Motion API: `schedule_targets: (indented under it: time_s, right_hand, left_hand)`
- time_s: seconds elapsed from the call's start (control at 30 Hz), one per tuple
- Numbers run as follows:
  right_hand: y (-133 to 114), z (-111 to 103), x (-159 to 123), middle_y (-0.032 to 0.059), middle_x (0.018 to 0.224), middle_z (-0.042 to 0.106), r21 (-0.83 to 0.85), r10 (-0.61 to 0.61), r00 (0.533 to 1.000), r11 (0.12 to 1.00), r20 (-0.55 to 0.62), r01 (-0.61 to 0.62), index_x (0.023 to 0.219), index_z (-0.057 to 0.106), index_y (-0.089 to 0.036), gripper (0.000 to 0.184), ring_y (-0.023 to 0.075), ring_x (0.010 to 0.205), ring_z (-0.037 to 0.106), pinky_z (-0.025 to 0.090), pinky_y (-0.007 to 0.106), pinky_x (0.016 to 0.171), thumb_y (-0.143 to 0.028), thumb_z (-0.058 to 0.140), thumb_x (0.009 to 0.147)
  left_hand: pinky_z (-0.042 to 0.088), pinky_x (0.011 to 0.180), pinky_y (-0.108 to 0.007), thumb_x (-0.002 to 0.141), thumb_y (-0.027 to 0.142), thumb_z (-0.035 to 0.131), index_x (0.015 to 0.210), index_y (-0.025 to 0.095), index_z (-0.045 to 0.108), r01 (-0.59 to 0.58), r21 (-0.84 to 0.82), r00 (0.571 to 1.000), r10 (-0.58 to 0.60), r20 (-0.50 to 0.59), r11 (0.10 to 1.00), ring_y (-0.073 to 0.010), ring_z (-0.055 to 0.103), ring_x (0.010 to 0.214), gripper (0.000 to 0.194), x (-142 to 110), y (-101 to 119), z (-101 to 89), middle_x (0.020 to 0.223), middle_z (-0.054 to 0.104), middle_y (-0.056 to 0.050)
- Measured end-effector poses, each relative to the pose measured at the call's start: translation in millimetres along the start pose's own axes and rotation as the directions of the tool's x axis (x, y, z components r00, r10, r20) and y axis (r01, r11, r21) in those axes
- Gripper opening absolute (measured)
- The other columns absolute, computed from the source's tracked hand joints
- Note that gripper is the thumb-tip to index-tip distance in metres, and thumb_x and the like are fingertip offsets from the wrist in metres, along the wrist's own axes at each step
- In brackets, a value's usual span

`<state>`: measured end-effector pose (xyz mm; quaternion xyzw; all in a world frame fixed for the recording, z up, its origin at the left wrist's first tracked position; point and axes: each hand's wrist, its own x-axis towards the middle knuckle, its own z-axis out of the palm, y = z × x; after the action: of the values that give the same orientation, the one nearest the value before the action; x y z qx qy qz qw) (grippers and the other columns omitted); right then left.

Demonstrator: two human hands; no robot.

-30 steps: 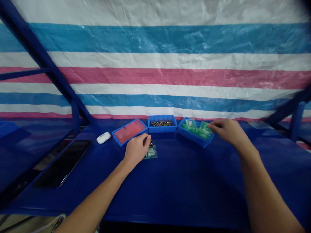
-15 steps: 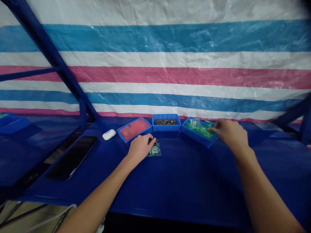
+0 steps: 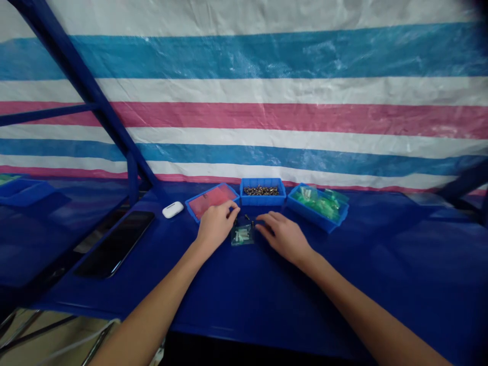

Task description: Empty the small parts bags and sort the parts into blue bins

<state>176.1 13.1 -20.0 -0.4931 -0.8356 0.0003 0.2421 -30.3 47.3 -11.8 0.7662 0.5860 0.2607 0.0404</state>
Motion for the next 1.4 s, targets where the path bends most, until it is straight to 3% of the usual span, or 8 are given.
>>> schedule_targets:
  time_s: [0.1, 0.27, 0.4, 0.53, 0.67, 0.9, 1.13, 1.4]
  right_hand:
    - [-3.8, 15.8, 2.4, 0.0067, 0.106, 0.062, 0.047, 0.008, 0.998, 0.999, 0.069, -0.011, 0.125, 0.056, -0.025, 0.031, 0.0197, 0.098, 0.059, 0.049, 0.028, 0.077, -0.028, 0.048, 0.096]
    - [2.3, 19.6, 7.0, 0.0066, 0.101, 0.061, 0.134, 0.091, 0.99, 0.985, 0.11, -0.106, 0.103, 0.063, -0.02, 0.016, 0.0192, 0.097, 0.058, 0.049, 0.03, 0.085, -0.021, 0.05, 0.094]
    - [10.6, 18.7, 5.1, 0.0071, 0.096, 0.061, 0.205, 0.077, 0.99, 0.974, 0.117, -0.1, 0.097, 0.062, -0.017, 0.013, 0.0186, 0.089, 0.059, 0.049, 0.031, 0.082, -0.018, 0.05, 0.094]
    - [15.0, 15.0, 1.9, 0.0066, 0.097, 0.063, 0.336, 0.033, 0.998, 0.941, 0.049, -0.048, 0.101, 0.061, -0.018, 0.015, 0.0183, 0.089, 0.06, 0.048, 0.032, 0.081, -0.018, 0.048, 0.094]
    - [12.8, 5.2, 1.2, 0.0044, 0.098, 0.066, 0.508, 0.082, 0.997, 0.858, -0.002, -0.069, 0.104, 0.063, -0.021, 0.017, 0.017, 0.088, 0.062, 0.049, 0.03, 0.079, -0.019, 0.051, 0.092]
    - [10.3, 2.2, 1.5, 0.003, 0.095, 0.07, 0.658, 0.146, 0.989, 0.743, 0.026, -0.126, 0.099, 0.07, -0.023, 0.02, 0.0169, 0.087, 0.064, 0.049, 0.03, 0.08, -0.022, 0.052, 0.091]
    - [9.4, 12.1, -0.4, 0.0029, 0.089, 0.07, 0.721, 0.192, 0.979, 0.667, 0.076, -0.187, 0.101, 0.07, -0.021, 0.021, 0.0163, 0.08, 0.065, 0.051, 0.028, 0.074, -0.024, 0.052, 0.09]
    - [2.7, 9.8, -1.5, 0.0035, 0.097, 0.072, 0.676, 0.204, 0.979, 0.722, 0.0, -0.15, 0.1, 0.07, -0.023, 0.019, 0.018, 0.087, 0.067, 0.051, 0.032, 0.08, -0.025, 0.054, 0.089]
  left_hand:
    - [0.033, 0.056, -0.026, 0.094, 0.039, 0.045, 0.097, 0.027, 0.067, 0.005, 0.061, 0.998, -0.001, -0.056, 0.998, -0.018, 0.062, 0.061, 0.025, -0.3, 2.0, -2.8, 0.068, 0.068, 0.001]
    - [0.034, 0.055, -0.026, 0.096, 0.041, 0.041, 0.094, 0.025, 0.067, -0.023, 0.088, 1.0, 0.024, -0.012, 0.996, -0.0192, 0.064, 0.063, 0.031, -5.3, 8.8, 2.7, 0.069, 0.069, -0.001]
    - [0.036, 0.056, -0.025, 0.096, 0.041, 0.04, 0.094, 0.025, 0.066, -0.034, 0.055, 0.999, 0.033, 0.013, 0.998, -0.0186, 0.064, 0.064, 0.031, -9.8, 15.1, 5.6, 0.07, 0.069, -0.001]
    - [0.041, 0.062, -0.025, 0.097, 0.035, 0.042, 0.106, 0.024, 0.064, -0.085, -0.072, 0.995, 0.088, 0.04, 0.994, -0.0156, 0.064, 0.067, 0.026, -12.3, 19.9, 5.0, 0.08, 0.071, -0.001]
    - [0.046, 0.072, -0.026, 0.095, 0.027, 0.045, 0.109, 0.023, 0.064, -0.153, -0.246, 0.986, 0.166, 0.032, 0.957, -0.0148, 0.065, 0.076, 0.024, -11.6, 20.2, 6.9, 0.099, 0.071, -0.002]
    - [0.048, 0.065, -0.022, 0.088, 0.026, 0.059, 0.106, 0.02, 0.068, -0.119, -0.478, 0.963, 0.219, 0.159, 0.87, -0.0128, 0.063, 0.07, 0.021, -10.5, 18.6, 12.5, 0.092, 0.072, -0.002]
    - [0.047, 0.064, -0.023, 0.088, 0.025, 0.057, 0.105, 0.02, 0.07, -0.165, -0.395, 0.977, 0.204, 0.06, 0.904, -0.0131, 0.062, 0.07, 0.022, -16.9, 20.6, 18.8, 0.087, 0.071, -0.003]
    - [0.048, 0.062, -0.023, 0.084, 0.023, 0.06, 0.107, 0.019, 0.07, -0.104, -0.447, 0.993, 0.117, 0.003, 0.888, -0.0118, 0.061, 0.063, 0.026, -18.6, 22.9, 23.0, 0.08, 0.071, -0.002]
